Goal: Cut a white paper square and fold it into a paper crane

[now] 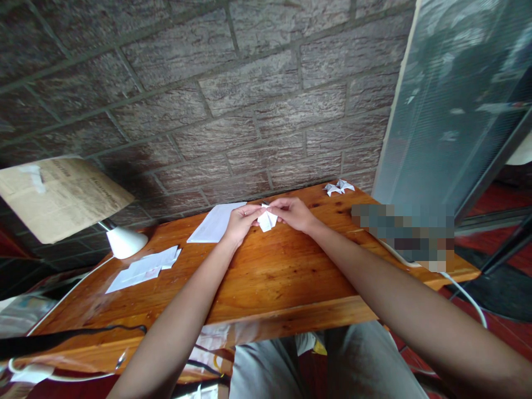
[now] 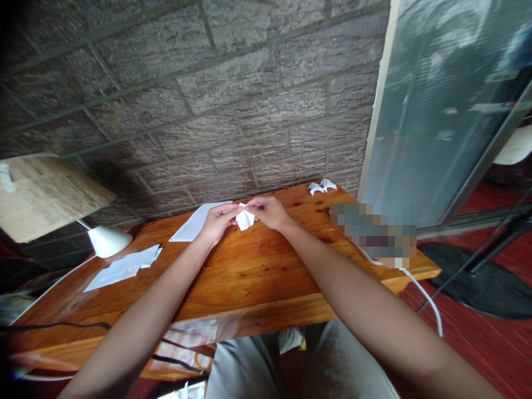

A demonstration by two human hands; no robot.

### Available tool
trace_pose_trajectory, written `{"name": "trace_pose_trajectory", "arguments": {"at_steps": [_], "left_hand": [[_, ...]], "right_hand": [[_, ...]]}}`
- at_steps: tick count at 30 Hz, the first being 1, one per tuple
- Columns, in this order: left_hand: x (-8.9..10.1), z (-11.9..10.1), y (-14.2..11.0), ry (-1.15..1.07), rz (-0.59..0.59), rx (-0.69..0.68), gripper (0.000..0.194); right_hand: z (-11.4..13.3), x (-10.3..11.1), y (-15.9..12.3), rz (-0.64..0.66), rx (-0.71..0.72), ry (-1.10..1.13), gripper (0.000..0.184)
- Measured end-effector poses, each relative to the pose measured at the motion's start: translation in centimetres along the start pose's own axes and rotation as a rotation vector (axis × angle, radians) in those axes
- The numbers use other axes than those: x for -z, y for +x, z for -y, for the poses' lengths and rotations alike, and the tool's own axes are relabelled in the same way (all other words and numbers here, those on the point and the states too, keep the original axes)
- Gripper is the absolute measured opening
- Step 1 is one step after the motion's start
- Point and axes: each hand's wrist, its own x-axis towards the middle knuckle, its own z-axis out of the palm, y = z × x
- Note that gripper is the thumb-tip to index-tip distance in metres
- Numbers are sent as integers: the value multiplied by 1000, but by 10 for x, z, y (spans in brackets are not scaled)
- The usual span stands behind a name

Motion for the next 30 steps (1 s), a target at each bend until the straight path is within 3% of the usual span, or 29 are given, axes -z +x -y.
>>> {"name": "trace_pose_trajectory", "arguments": {"at_steps": [17, 30], "left_hand": [[-4, 3, 0, -88, -77, -1, 38], [-6, 4, 0, -42, -23, -55, 39]], "right_hand": [[1, -1, -1, -21, 12, -87, 29], [-1, 0, 1, -29, 64, -143, 23]]}}
